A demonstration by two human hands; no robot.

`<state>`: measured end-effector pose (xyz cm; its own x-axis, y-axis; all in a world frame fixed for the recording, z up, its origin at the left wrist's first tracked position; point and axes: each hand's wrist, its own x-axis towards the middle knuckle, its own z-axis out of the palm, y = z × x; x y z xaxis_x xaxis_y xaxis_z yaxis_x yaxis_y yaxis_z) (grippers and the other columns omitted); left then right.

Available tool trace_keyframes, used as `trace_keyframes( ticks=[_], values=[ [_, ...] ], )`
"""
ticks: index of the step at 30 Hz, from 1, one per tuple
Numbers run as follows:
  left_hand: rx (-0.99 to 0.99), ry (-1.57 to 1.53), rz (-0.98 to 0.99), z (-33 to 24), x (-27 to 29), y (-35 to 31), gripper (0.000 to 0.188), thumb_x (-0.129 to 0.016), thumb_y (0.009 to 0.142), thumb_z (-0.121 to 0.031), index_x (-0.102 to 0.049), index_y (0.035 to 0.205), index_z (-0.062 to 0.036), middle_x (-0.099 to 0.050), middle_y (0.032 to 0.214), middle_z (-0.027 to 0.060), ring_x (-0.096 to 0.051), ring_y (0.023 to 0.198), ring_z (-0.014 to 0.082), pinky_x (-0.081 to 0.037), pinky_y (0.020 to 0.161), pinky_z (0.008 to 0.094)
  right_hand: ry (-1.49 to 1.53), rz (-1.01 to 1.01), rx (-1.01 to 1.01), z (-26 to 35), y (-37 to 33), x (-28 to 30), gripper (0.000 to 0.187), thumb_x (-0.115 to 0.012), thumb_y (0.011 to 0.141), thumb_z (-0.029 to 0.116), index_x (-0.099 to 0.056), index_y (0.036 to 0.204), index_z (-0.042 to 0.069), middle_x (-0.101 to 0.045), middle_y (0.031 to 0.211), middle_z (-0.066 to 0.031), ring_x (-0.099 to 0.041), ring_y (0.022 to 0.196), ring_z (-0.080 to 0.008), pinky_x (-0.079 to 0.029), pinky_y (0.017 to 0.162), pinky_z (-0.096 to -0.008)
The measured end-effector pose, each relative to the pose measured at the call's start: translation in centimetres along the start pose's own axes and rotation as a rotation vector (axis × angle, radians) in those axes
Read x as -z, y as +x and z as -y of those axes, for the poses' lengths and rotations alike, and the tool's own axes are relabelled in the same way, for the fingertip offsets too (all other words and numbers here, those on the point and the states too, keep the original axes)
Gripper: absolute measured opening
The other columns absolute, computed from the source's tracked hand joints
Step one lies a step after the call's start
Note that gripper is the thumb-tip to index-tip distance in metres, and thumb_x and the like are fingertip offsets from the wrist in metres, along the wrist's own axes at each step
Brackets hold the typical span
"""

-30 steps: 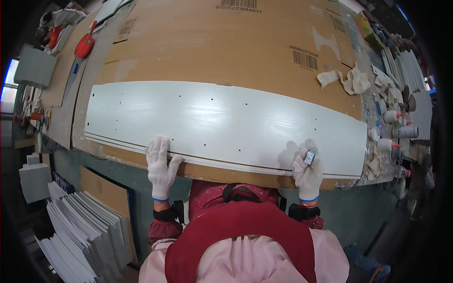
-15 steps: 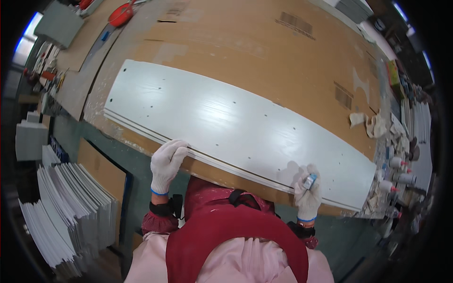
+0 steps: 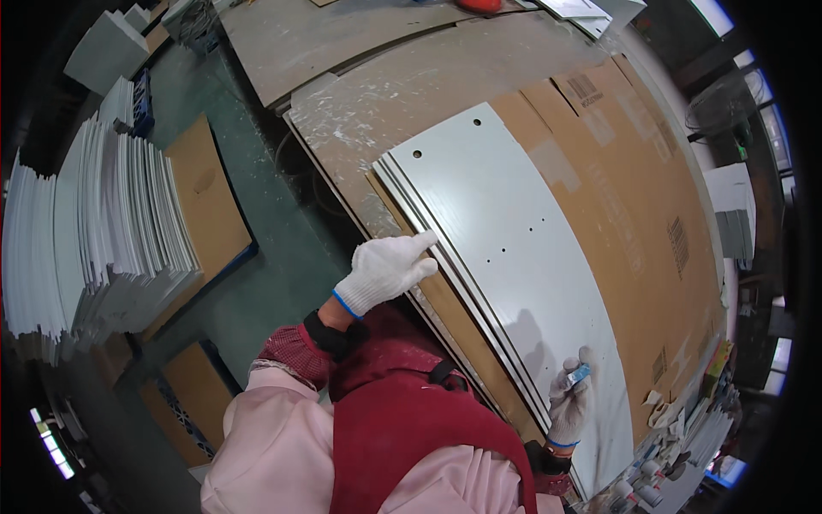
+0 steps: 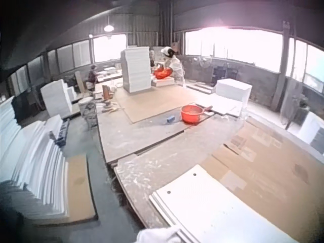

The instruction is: The recorder puts on gloves and cleans/prepares white furniture panels using a blue block and a cloth.

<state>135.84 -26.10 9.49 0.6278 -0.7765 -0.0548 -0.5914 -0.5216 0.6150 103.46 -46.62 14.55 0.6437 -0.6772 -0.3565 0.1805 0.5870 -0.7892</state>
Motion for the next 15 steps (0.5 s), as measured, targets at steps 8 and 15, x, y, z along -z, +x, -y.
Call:
trace_keyframes(
  ticks=[8, 15],
  values=[
    [-0.065, -0.062, 0.076, 1.9, 0.4, 0.7, 0.023, -0.055, 0.086, -0.034, -0.060, 0.097, -0.0139, -0.063, 0.070, 0.0086, -0.065, 0.067, 0.0258, -0.051, 0.057, 0.0390, -0.404, 0.314, -0.132, 0.3, 9.0, -13.5, 0.056, -0.068, 0.083, 0.021, -0.046, 0.129, -0.003, -0.060, 0.105, -0.0158, -0.063, 0.078, -0.0188, -0.055, 0.063, -0.0289],
    [-0.120, -0.104, 0.230, 3.4, 1.2, 3.6, 0.031, -0.055, 0.086, -0.041, -0.065, 0.097, -0.0141, -0.065, 0.074, 0.0075, -0.066, 0.069, 0.0259, -0.053, 0.060, 0.0388, -0.711, 0.444, -0.127, -1.8, 13.0, -23.7, 0.055, -0.068, 0.079, 0.016, -0.049, 0.127, -0.004, -0.060, 0.107, -0.0146, -0.062, 0.087, -0.0189, -0.053, 0.071, -0.0292]
  ],
)
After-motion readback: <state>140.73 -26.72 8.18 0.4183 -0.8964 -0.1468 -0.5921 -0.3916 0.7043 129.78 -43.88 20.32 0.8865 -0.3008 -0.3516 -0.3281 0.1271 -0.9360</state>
